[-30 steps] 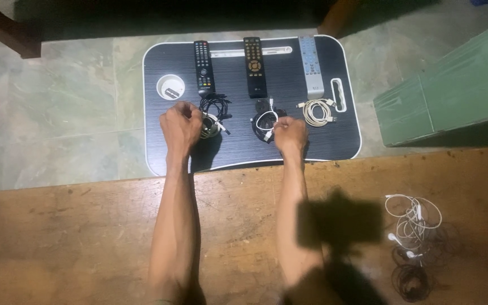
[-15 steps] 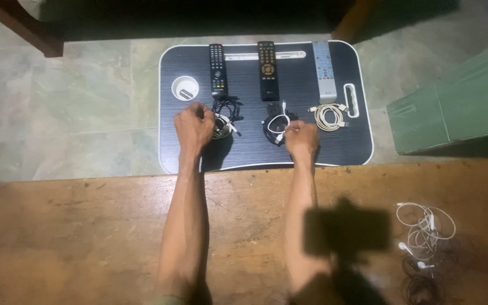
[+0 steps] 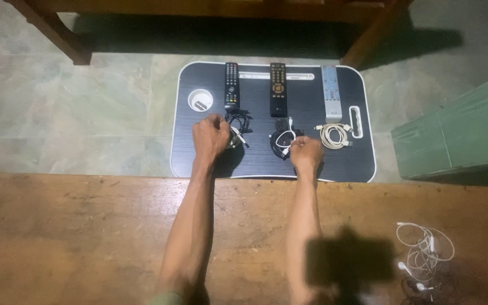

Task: Organizing and arranging various remote controls and tangled charging cables on a small table.

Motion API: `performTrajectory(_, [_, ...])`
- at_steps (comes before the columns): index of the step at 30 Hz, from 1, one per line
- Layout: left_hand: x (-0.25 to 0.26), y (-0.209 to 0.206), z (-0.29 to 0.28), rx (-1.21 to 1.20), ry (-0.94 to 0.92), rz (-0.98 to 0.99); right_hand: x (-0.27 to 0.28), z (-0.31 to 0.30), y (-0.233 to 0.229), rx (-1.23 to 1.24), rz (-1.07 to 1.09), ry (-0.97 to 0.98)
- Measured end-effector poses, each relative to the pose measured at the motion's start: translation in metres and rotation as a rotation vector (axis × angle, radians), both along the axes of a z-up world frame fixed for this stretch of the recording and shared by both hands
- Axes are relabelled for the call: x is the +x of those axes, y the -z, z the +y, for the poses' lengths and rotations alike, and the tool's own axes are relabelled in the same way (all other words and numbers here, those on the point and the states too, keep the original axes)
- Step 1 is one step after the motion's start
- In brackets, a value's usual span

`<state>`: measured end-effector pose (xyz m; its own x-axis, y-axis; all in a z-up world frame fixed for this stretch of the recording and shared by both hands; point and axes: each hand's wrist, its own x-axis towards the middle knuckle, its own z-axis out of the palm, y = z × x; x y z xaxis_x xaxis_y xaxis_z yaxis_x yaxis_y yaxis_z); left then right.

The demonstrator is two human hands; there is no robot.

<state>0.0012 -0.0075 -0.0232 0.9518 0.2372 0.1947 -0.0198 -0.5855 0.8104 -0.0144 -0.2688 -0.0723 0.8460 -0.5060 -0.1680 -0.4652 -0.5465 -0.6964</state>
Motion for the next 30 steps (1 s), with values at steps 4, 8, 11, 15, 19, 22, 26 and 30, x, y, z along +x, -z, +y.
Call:
performTrajectory(4, [-0.004,-0.001,-0.009,-0.024,-0.016,-0.066,0.002,0.004,0.000,-0.030,-0.019,0.012])
performTrajectory(8, [-0.013,0.003,-0.025,-0.027,-0.014,-0.107,0.005,0.003,0.004,-0.044,-0.032,0.008])
performTrajectory(11, [-0.027,0.006,-0.038,-0.013,-0.046,-0.145,0.003,0.005,-0.003,-0.053,-0.012,0.009])
performTrajectory(15, [-0.061,-0.025,-0.056,-0.123,-0.018,0.074,0.000,0.012,-0.017,-0.120,0.004,-0.032])
performTrajectory(19, [-0.080,-0.017,-0.068,0.026,-0.043,-0.192,-0.004,0.014,-0.030,-0.099,-0.016,-0.046])
performTrajectory(22, [-0.098,-0.022,-0.074,0.086,-0.007,-0.230,-0.010,0.015,-0.036,-0.089,0.022,-0.050])
performTrajectory(26, [-0.113,-0.035,-0.078,0.103,0.038,-0.097,-0.008,0.014,-0.031,-0.135,-0.002,-0.083])
performTrajectory(30, [-0.121,-0.040,-0.076,0.169,0.112,-0.026,-0.004,0.012,-0.023,-0.188,-0.055,-0.114])
